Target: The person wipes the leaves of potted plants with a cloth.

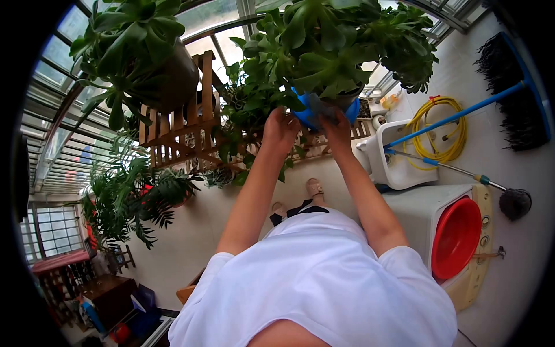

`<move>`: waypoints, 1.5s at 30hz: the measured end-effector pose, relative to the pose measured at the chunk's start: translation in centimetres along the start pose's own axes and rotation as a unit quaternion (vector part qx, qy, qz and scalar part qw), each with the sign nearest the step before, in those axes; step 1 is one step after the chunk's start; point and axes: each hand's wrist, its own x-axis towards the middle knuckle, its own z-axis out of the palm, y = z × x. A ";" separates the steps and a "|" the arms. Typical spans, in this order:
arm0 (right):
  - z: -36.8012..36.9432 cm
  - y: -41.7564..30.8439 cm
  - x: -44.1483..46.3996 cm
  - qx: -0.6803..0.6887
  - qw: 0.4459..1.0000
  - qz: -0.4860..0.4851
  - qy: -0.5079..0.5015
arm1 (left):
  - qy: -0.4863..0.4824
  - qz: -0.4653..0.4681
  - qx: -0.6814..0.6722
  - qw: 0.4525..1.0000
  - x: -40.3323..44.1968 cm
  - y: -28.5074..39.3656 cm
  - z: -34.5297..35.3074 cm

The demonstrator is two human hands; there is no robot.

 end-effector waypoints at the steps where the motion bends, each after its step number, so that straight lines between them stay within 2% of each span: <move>1: 0.0 0.0 0.0 -0.002 1.000 -0.001 0.000 | 0.048 -0.027 -0.016 0.998 0.7 0.0 0.8; 5: -0.3 -0.2 -0.7 -0.043 0.998 0.038 -0.012 | 0.079 0.015 -0.054 0.995 2.0 -0.5 2.5; 7: -0.7 -0.8 -0.9 -0.070 0.997 0.019 -0.030 | 0.039 0.011 -0.085 0.996 3.6 -1.2 1.0; 11: -2.1 0.1 -0.5 -0.149 0.987 -0.041 -0.034 | 0.071 0.015 -0.090 0.993 2.9 -1.7 -0.3; 13: -1.7 -0.3 -0.6 -0.231 0.964 -0.132 -0.011 | 0.070 -0.026 -0.095 0.993 2.4 -1.3 -1.5; 14: -1.3 -0.5 -0.6 -0.231 0.964 -0.132 -0.011 | 0.071 -0.025 -0.095 0.993 2.2 -1.4 -1.9; 16: 0.3 -1.2 -0.2 -0.269 0.933 -0.232 -0.054 | 0.059 0.005 -0.047 0.997 1.4 -1.4 -2.3; 19: 3.5 -2.4 0.1 -0.318 0.916 -0.221 -0.102 | 0.004 0.057 0.004 0.998 0.8 -1.5 -2.7; 23: 5.8 -1.7 1.3 -0.365 0.894 -0.220 -0.139 | -0.024 0.048 0.025 0.998 2.3 -1.6 -3.9; 25: 5.9 -0.4 1.8 -0.452 0.831 -0.274 -0.173 | -0.065 -0.005 -0.141 0.988 1.3 -0.6 -3.0; 28: 4.7 -0.9 0.6 -0.503 0.801 -0.232 -0.227 | -0.065 -0.024 -0.113 0.991 0.0 0.8 -2.4; 32: 1.9 0.0 -0.8 -0.509 0.801 -0.233 -0.212 | -0.077 -0.007 -0.120 0.990 0.6 0.6 -2.8; 34: 0.9 -0.2 -0.6 -0.467 0.832 -0.194 -0.228 | -0.068 0.000 -0.021 0.997 1.4 -0.1 -3.4; 35: 0.8 -0.2 -0.5 -0.467 0.832 -0.194 -0.229 | -0.067 -0.001 -0.022 0.997 1.7 -0.3 -3.9; 37: 1.4 -2.1 -0.2 -0.393 0.886 -0.209 -0.131 | -0.077 -0.016 -0.030 0.996 1.6 -0.2 -3.8; 38: 1.8 -3.0 0.1 -0.393 0.886 -0.209 -0.127 | -0.079 -0.017 -0.027 0.996 1.5 -0.1 -3.5; 40: 3.1 -4.3 0.6 -0.364 0.889 -0.256 -0.110 | -0.010 -0.036 -0.011 0.999 0.8 0.1 -2.4; 44: 4.7 -1.9 1.4 -0.381 0.878 -0.261 -0.126 | -0.036 -0.028 -0.035 0.998 0.6 0.1 -2.2; 45: 4.8 -1.2 1.2 -0.419 0.857 -0.265 -0.139 | -0.039 -0.014 -0.029 0.999 0.5 0.2 -2.1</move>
